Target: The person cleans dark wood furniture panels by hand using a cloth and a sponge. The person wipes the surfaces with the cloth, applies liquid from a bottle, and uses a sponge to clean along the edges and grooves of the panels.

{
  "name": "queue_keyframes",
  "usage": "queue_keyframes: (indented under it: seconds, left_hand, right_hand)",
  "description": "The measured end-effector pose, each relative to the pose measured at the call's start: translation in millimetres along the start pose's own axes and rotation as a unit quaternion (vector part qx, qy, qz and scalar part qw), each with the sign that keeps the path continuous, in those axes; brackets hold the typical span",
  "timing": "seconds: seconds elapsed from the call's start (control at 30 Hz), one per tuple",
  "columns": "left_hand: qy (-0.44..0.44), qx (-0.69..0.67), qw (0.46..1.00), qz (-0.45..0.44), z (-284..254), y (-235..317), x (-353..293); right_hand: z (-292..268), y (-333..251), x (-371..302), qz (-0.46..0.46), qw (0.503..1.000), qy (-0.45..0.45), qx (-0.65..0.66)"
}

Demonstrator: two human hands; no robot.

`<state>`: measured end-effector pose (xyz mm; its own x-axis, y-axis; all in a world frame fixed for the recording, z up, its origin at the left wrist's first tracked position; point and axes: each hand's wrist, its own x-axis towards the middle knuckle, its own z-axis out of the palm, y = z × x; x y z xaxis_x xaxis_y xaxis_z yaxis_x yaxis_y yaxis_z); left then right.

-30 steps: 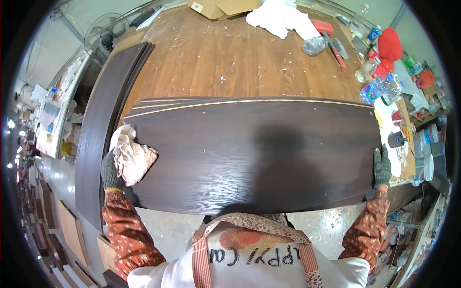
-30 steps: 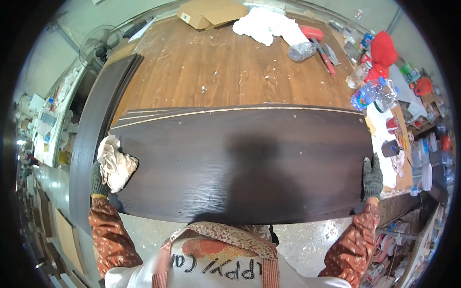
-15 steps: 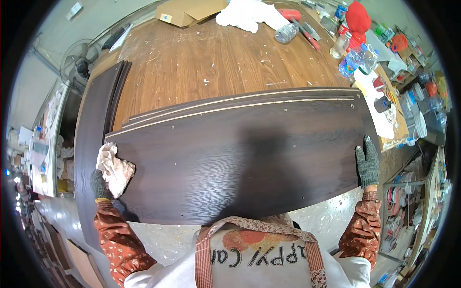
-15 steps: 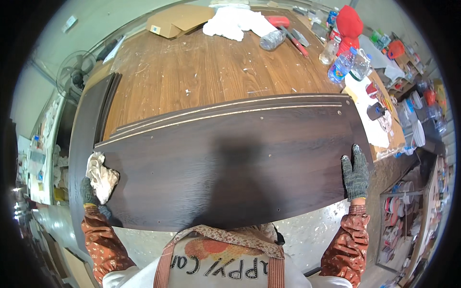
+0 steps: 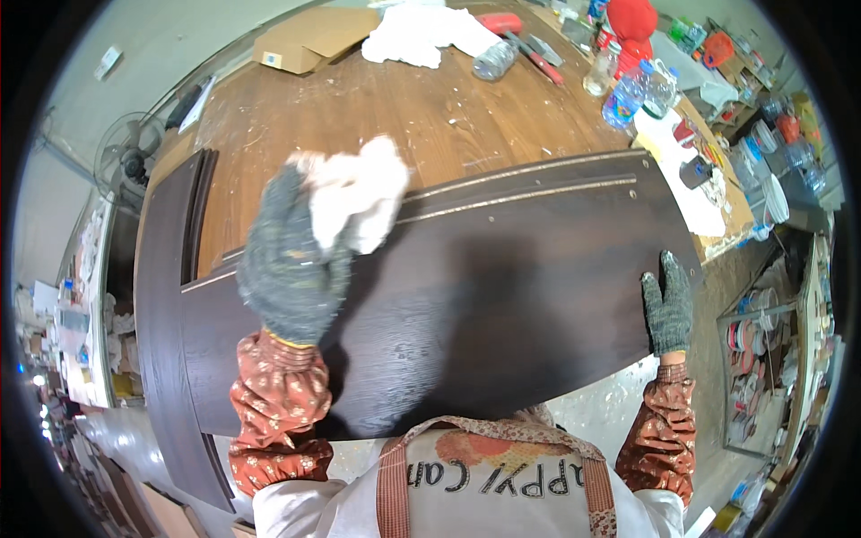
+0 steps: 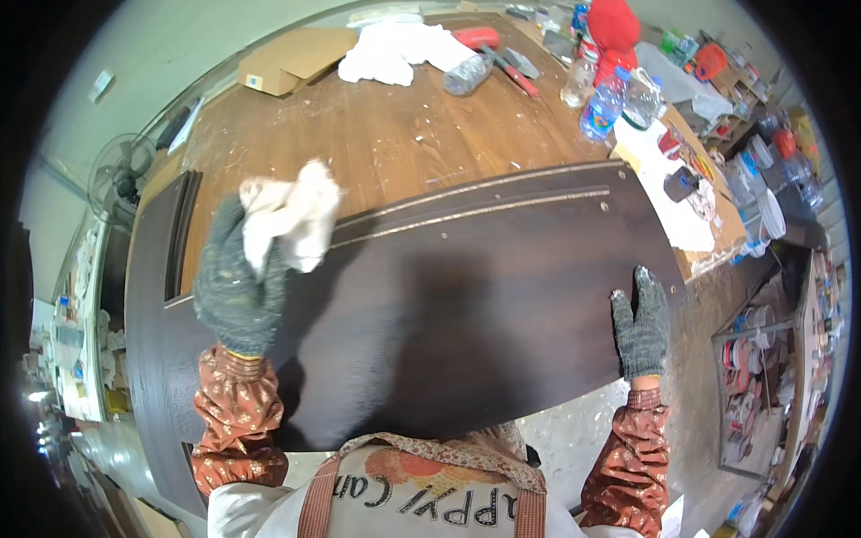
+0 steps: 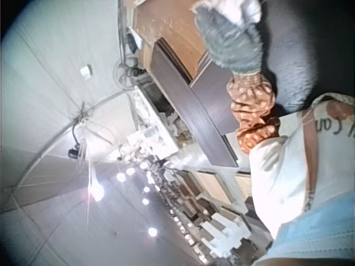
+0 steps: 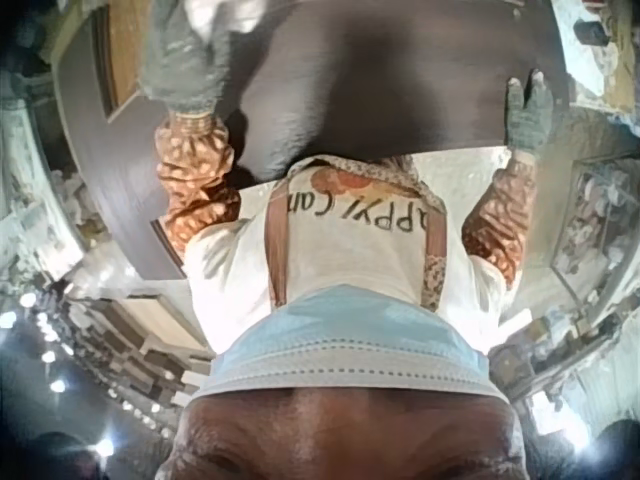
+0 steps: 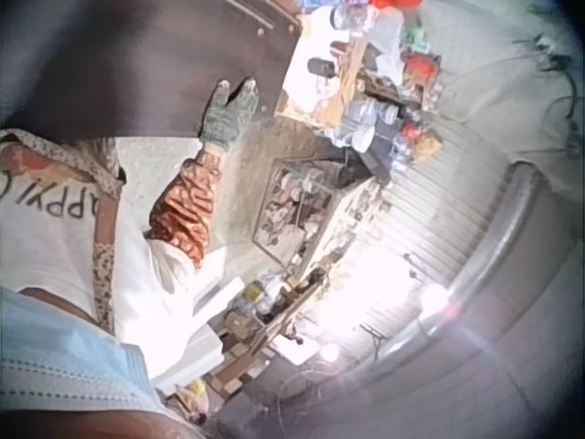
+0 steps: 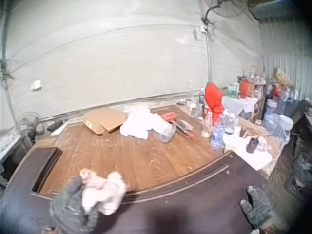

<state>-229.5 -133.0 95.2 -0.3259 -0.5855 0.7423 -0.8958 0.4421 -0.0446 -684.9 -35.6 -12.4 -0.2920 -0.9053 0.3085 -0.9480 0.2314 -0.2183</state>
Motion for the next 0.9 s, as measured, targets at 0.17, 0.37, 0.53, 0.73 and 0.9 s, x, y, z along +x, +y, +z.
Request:
queue_keyframes:
  seconds: [0.17,0.37,0.53,0.73,0.9]
  left_hand:
    - [-0.172,0.047,0.972,0.153,101.1,88.0,29.6]
    - [-0.175,0.029,0.977,0.119,88.5,34.7,-21.5]
    - [-0.245,0.165,0.947,-0.123,18.7,-87.8,-74.5]
    - [-0.27,0.053,0.937,-0.214,-6.4,-142.6,-108.7]
    - [-0.206,0.016,0.978,-0.026,56.1,-7.7,-49.2]
  right_hand:
    - [5.0,5.4,0.6,-0.03,0.999,0.016,-0.001]
    - [8.8,16.6,3.3,-0.036,0.999,-0.002,0.013]
    - [9.2,19.4,1.4,-0.037,0.999,-0.003,0.013]
    - [19.3,29.1,1.3,-0.048,0.999,0.002,0.019]
    - [18.2,32.7,-0.5,-0.054,0.998,0.006,0.008]
